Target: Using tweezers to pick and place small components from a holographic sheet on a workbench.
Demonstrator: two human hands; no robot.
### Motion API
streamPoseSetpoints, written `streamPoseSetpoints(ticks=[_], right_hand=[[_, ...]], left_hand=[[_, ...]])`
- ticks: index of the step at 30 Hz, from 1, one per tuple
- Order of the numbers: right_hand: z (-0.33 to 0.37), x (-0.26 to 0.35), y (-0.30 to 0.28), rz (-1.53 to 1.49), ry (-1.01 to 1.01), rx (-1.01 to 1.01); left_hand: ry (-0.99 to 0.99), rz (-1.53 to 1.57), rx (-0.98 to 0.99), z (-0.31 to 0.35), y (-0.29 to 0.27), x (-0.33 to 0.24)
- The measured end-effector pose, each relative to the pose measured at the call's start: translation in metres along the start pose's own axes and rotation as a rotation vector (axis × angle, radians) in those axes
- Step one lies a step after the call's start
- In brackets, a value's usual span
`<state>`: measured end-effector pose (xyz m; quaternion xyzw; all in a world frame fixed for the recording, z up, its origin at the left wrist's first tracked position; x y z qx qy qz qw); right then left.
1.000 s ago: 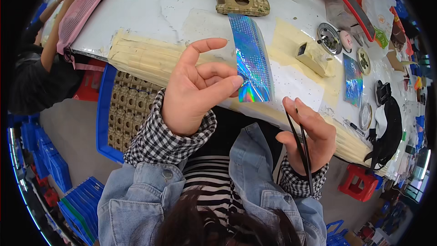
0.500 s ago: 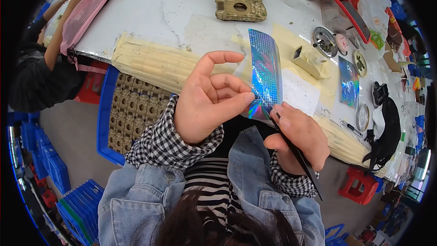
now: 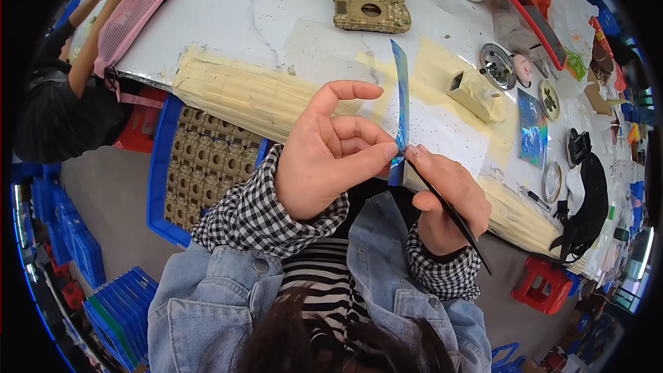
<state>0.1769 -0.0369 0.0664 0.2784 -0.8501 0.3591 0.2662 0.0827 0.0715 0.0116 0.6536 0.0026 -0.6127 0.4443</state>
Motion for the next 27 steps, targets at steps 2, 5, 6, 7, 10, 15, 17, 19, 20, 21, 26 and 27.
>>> streamPoseSetpoints(ticks=[2, 5, 6, 7, 10, 15, 17, 19, 20, 21, 26, 27], right_hand=[[0.001, -0.002, 0.000, -0.007, 0.022, 0.003], [0.002, -0.004, 0.000, -0.023, 0.030, -0.005], [0.002, -0.005, 0.000, -0.030, 0.029, -0.009], [0.002, -0.004, 0.000, -0.026, 0.029, -0.008], [0.002, -0.003, 0.000, -0.019, 0.028, -0.004], [0.002, -0.002, 0.000, 0.006, 0.021, 0.006], [0.002, -0.001, 0.001, 0.008, 0.016, 0.008], [0.002, -0.001, 0.001, 0.016, 0.006, 0.012], [0.002, -0.001, 0.001, 0.024, -0.002, 0.015], [0.002, 0.000, 0.002, 0.032, -0.010, 0.017], [0.007, 0.014, 0.009, 0.249, -0.199, 0.015], [0.008, 0.016, 0.011, 0.287, -0.239, 0.014]], left_hand=[[0.000, -0.002, -0.002, 0.000, 0.000, 0.000], [0.001, 0.002, -0.002, -0.001, 0.000, 0.000], [0.001, 0.005, -0.002, -0.001, 0.000, 0.000], [0.002, 0.002, -0.003, -0.001, 0.000, 0.000], [0.005, 0.003, -0.007, -0.001, -0.001, 0.000], [0.001, 0.011, -0.014, -0.001, 0.000, -0.001], [-0.001, 0.012, -0.016, 0.000, 0.000, -0.001], [-0.003, 0.013, -0.018, 0.000, -0.001, -0.001], [-0.003, 0.013, -0.018, -0.001, -0.001, 0.000], [-0.004, 0.014, -0.019, -0.001, -0.001, 0.000], [-0.038, 0.050, -0.054, -0.001, -0.001, 0.003], [-0.049, 0.058, -0.056, -0.002, -0.002, 0.006]])
Point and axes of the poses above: each hand's wrist, its own z-axis away from the middle knuckle, its own y-axis out of the palm, x = y × z, the point moved 8 cm from there along -z, towards the middle knuckle, and after that the axes turned 4 degrees about z, right-handed, at the moved point
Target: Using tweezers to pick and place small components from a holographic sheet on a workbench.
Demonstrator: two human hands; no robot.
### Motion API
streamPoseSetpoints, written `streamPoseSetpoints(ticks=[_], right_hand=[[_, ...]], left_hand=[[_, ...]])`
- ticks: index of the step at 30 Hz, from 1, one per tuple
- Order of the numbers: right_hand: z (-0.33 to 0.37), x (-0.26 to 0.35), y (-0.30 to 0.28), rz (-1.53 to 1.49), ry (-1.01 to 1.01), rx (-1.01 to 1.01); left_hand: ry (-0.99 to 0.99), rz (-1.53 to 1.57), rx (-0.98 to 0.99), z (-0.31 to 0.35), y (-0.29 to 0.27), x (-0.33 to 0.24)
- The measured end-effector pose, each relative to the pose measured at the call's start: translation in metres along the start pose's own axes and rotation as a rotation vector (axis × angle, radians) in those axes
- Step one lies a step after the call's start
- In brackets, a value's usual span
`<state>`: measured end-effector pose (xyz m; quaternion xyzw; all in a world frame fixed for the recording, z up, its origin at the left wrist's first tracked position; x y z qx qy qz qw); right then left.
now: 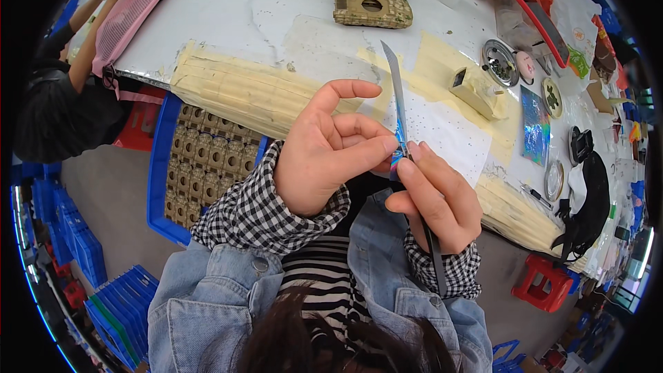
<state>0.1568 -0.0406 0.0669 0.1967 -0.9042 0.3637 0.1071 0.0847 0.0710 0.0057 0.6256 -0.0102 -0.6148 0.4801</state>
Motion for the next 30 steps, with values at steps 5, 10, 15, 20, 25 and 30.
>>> streamPoseSetpoints(ticks=[5, 10, 15, 20, 25, 30], right_hand=[[-0.0013, 0.0048, 0.0044, 0.065, -0.084, 0.036], [-0.0004, 0.0048, 0.0048, 0.056, -0.087, 0.034], [-0.0017, 0.0048, 0.0027, 0.029, -0.067, 0.043], [-0.0042, 0.0018, -0.0002, -0.014, 0.040, 0.080], [-0.0026, 0.0001, 0.0010, -0.018, 0.046, 0.077], [-0.0027, 0.0040, 0.0027, 0.012, -0.023, 0.060]], left_hand=[[0.019, 0.039, 0.028, -0.0009, -0.0032, 0.0000], [0.018, 0.043, 0.031, -0.0008, -0.0030, 0.0004], [0.013, 0.024, 0.002, 0.0006, -0.0006, -0.0011], [0.056, 0.003, 0.010, 0.0006, -0.0008, -0.0027], [0.055, 0.031, 0.039, -0.0007, -0.0003, -0.0029], [0.022, 0.070, 0.028, -0.0002, -0.0020, -0.0001]])
Point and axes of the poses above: each hand's wrist, its own z-axis away from the middle knuckle, its own y-axis out of the palm, x = y × z, the point moved 8 cm from there along -z, towards the middle knuckle, and after that the axes turned 4 degrees about z, right-handed, at the moved point
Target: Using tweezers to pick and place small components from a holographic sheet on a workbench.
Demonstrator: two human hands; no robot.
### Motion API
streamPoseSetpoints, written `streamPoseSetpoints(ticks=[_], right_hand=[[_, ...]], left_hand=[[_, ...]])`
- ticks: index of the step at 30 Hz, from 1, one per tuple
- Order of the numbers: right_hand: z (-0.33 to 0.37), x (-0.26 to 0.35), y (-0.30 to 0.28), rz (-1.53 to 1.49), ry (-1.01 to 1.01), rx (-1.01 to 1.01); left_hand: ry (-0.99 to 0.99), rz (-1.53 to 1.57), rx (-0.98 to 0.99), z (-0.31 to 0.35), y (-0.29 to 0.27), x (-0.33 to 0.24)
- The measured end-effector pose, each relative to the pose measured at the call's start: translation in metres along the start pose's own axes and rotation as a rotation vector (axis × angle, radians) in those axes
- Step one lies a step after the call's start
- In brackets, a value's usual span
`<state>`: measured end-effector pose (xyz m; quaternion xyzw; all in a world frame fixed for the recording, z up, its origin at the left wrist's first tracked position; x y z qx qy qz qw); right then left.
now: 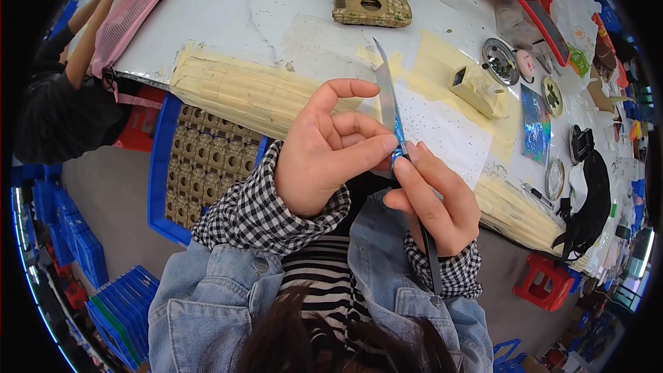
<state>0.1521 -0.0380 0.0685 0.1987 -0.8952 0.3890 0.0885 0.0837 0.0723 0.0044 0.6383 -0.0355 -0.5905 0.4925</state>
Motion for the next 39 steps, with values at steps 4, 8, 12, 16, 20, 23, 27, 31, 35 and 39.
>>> streamPoseSetpoints(ticks=[4, 8, 12, 16, 20, 23, 27, 31, 35, 39], right_hand=[[0.000, 0.001, 0.001, 0.019, -0.017, 0.013], [0.002, 0.000, 0.001, 0.016, -0.017, 0.017], [0.002, -0.001, 0.001, 0.000, -0.013, 0.010], [0.003, -0.002, 0.001, -0.022, -0.001, 0.010], [0.004, -0.002, 0.001, -0.029, 0.007, 0.004], [0.004, -0.003, -0.003, -0.032, 0.016, -0.009], [0.008, -0.006, -0.012, -0.003, 0.043, -0.006], [0.026, -0.024, -0.014, 0.166, 0.114, 0.013], [0.037, -0.036, -0.005, 0.277, 0.106, -0.004], [0.032, -0.038, -0.001, 0.306, 0.111, 0.014]], left_hand=[[-0.011, -0.039, -0.010, 0.000, 0.001, 0.000], [-0.011, -0.041, -0.013, 0.000, 0.002, 0.000], [-0.007, -0.039, -0.015, 0.000, 0.002, 0.000], [0.003, 0.002, 0.016, 0.000, 0.001, 0.000], [0.007, -0.007, 0.012, 0.000, 0.000, 0.000], [0.007, -0.013, 0.007, 0.000, -0.001, 0.000], [0.056, -0.018, -0.008, -0.001, -0.006, -0.009], [0.174, -0.101, -0.150, -0.002, -0.032, -0.030], [0.238, -0.110, -0.204, -0.002, -0.041, -0.037], [0.242, -0.112, -0.199, -0.003, -0.042, -0.038]])
Point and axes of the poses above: each hand's wrist, its own z-axis away from the middle knuckle, its own y-axis out of the palm, x = y × z, the point moved 8 cm from there along -z, towards the middle knuckle, and after that the axes turned 4 degrees about z, right-handed, at the moved point
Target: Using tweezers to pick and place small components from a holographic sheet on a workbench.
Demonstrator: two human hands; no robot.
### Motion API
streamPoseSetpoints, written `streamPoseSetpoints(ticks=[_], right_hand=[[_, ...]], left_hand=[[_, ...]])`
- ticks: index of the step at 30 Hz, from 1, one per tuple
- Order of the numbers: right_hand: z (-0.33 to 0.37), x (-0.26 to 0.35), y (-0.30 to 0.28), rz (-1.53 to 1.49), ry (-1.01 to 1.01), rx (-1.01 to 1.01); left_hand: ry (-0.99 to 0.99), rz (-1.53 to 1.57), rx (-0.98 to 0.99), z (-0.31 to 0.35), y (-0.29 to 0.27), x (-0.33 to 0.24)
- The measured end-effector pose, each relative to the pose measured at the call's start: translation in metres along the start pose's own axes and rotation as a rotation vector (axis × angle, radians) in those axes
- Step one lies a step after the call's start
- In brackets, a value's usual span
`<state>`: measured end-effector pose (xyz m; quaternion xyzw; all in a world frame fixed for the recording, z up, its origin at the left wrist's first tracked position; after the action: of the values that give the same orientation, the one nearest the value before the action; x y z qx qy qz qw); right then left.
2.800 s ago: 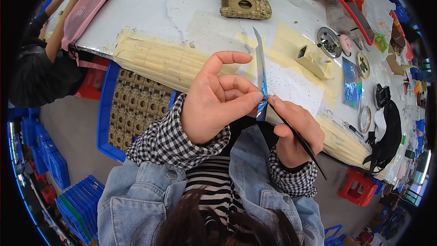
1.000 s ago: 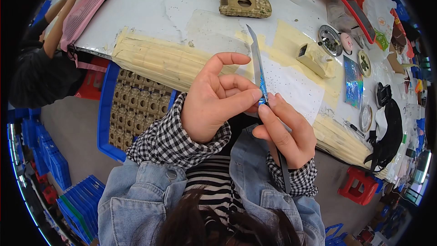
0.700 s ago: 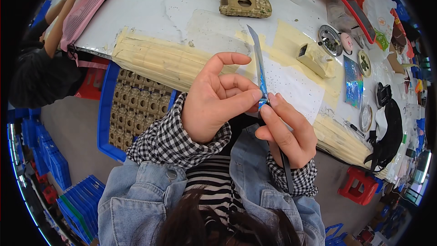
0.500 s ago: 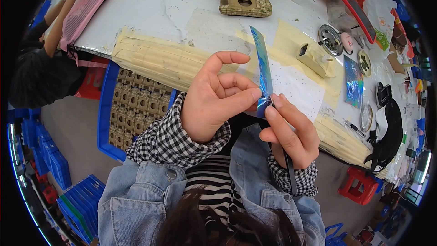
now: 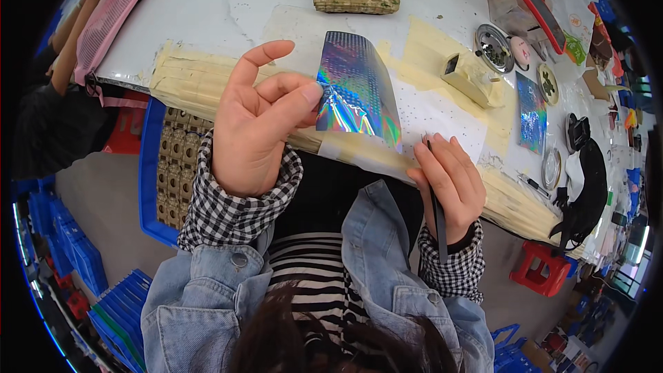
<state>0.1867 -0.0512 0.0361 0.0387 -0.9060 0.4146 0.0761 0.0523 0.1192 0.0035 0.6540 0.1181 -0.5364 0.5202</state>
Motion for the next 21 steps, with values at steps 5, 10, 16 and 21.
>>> streamPoseSetpoints(ticks=[5, 10, 16, 21], right_hand=[[-0.008, 0.002, 0.006, 0.035, -0.010, 0.046], [-0.012, 0.003, 0.011, 0.052, -0.008, 0.129], [-0.022, 0.006, 0.011, 0.028, -0.014, 0.230], [-0.019, -0.005, 0.001, -0.050, 0.030, 0.185]], left_hand=[[0.014, 0.017, 0.003, -0.001, 0.000, -0.004], [0.022, 0.086, 0.057, -0.002, -0.002, -0.006], [0.028, 0.107, 0.030, -0.001, -0.003, -0.007], [0.026, 0.083, 0.013, -0.001, -0.004, -0.007]])
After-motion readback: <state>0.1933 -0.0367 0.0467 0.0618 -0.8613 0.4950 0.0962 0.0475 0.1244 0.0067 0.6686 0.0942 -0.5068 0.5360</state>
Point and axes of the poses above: each hand's wrist, its own z-axis away from the middle knuckle, its own y-axis out of the palm, x = y × z, the point moved 8 cm from there along -z, towards the middle knuckle, and after that the axes turned 4 degrees about z, right-handed, at the moved point
